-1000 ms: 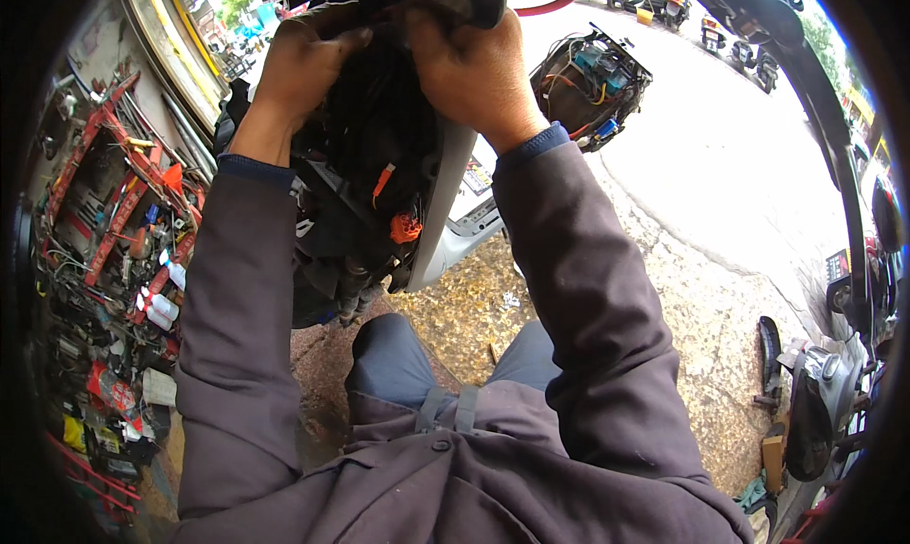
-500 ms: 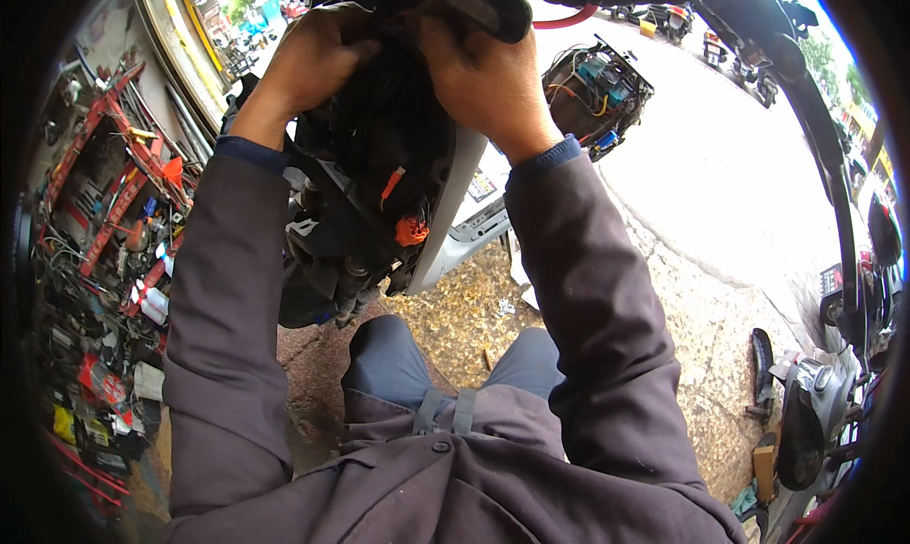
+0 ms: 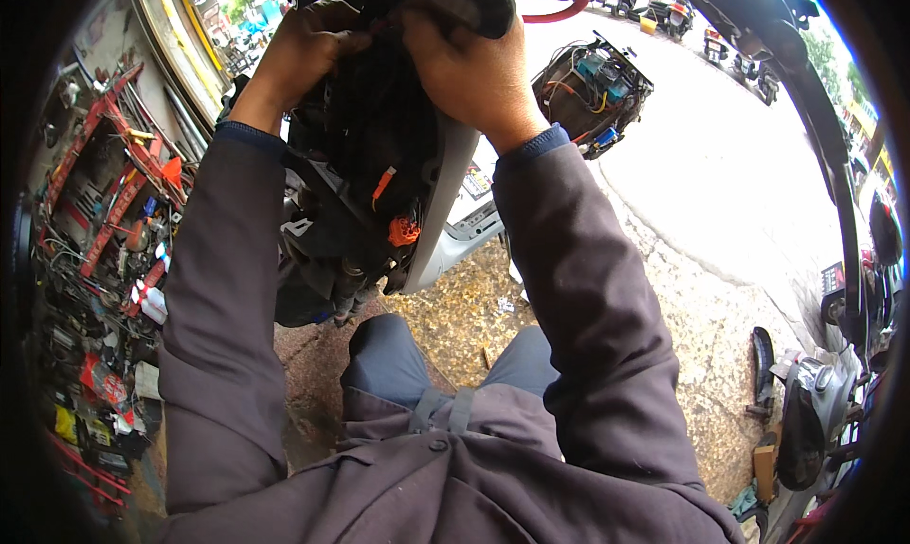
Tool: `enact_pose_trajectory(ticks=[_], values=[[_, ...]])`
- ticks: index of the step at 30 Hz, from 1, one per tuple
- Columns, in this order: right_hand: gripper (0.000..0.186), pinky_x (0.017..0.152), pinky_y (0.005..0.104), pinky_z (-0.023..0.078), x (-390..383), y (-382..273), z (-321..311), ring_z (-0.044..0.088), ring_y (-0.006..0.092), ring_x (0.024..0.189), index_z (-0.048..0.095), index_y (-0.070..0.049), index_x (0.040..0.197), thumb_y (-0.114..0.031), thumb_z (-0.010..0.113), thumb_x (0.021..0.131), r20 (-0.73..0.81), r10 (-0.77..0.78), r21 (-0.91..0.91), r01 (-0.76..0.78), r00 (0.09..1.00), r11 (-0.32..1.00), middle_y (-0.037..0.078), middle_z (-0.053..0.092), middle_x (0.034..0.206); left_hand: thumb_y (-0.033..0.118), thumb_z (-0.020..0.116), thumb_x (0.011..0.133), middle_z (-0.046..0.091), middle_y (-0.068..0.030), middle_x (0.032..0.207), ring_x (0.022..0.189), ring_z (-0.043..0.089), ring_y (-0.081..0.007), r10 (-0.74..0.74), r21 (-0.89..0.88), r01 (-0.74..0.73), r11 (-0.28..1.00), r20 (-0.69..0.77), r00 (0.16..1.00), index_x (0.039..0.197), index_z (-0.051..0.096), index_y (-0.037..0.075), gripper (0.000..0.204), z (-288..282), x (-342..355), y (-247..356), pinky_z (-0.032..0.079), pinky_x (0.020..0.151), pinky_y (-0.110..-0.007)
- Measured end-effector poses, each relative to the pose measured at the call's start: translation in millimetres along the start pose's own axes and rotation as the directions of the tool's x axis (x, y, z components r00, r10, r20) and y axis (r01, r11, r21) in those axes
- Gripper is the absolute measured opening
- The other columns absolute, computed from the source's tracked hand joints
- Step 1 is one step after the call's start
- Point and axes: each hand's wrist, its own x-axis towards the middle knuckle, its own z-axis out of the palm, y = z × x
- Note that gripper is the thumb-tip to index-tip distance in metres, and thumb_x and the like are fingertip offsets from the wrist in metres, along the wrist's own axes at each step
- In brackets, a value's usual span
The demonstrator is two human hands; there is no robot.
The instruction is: The person retrieves a small part from a cluttered workbench, then installs it into the scooter's front fairing. They then move to the handlebar area and connect wires, using a screwdriver to tighten components. The person works on the scooter's electrical system and fairing assembly throughout the clip.
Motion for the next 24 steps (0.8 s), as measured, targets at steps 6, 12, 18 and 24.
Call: enact_pose_trajectory(ticks=[6, 12, 18, 24], values=[[0.013, 0.073, 0.0311, 0.052, -3.7, 2.5, -0.2, 0.064, 0.018, 0.081, 0.072, -0.003, 0.095, -0.002, 0.061, 0.088, -0.016, 0.015, -0.001, -0.015, 1.0, 1.0, 0.007, 0.066, 0.088, 0.021, 0.074, 0.081, 0.072, -0.0166, 0.104, 0.09, 0.067, -0.0284, -0.101, -0.033, 0.106, 0.994, 0.129, 0.987, 0.118, 0.066, 0.001, 0.043, -10.3, -1.5, 12.2, 0.052, 0.081, -0.038], [0.013, 0.071, 0.031, 0.051, -5.2, 1.5, -3.6, 0.062, 0.016, 0.078, 0.069, -0.002, 0.095, -0.001, 0.058, 0.088, 0.033, 0.125, -0.04, -0.123, 0.992, 0.992, 0.007, 0.064, 0.085, 0.022, 0.076, 0.073, 0.068, -0.023, 0.11, 0.108, 0.065, -0.037, 0.078, 0.257, -0.116, 0.959, 0.153, 0.985, 0.121, 0.06, -0.004, 0.057, -17.9, -16.9, 32.8, 0.051, 0.089, -0.044], [0.013, 0.07, 0.0317, 0.051, -6.1, 0.9, -2.6, 0.062, 0.0164, 0.078, 0.067, -0.002, 0.097, -0.004, 0.058, 0.089, 0.008, 0.169, -0.019, -0.169, 0.986, 0.985, 0.007, 0.064, 0.084, 0.011, 0.068, 0.07, 0.068, -0.0239, 0.108, 0.105, 0.065, -0.039, 0.0, 0.343, -0.074, 0.936, 0.211, 0.977, 0.117, 0.062, -0.002, 0.049, -23.3, -21.1, 34.1, 0.051, 0.088, -0.043], [0.011, 0.069, 0.0319, 0.051, -7.1, -0.5, -2.4, 0.062, 0.0161, 0.077, 0.067, -0.001, 0.096, -0.007, 0.059, 0.09, -0.029, 0.183, -0.086, -0.185, 0.983, 0.979, 0.006, 0.065, 0.083, 0.002, 0.063, 0.067, 0.07, -0.0222, 0.099, 0.096, 0.067, -0.0377, 0.192, 0.335, -0.221, 0.916, 0.118, 0.974, 0.104, 0.067, -0.001, 0.038, -17.6, -10.3, 11.8, 0.052, 0.082, -0.043]])
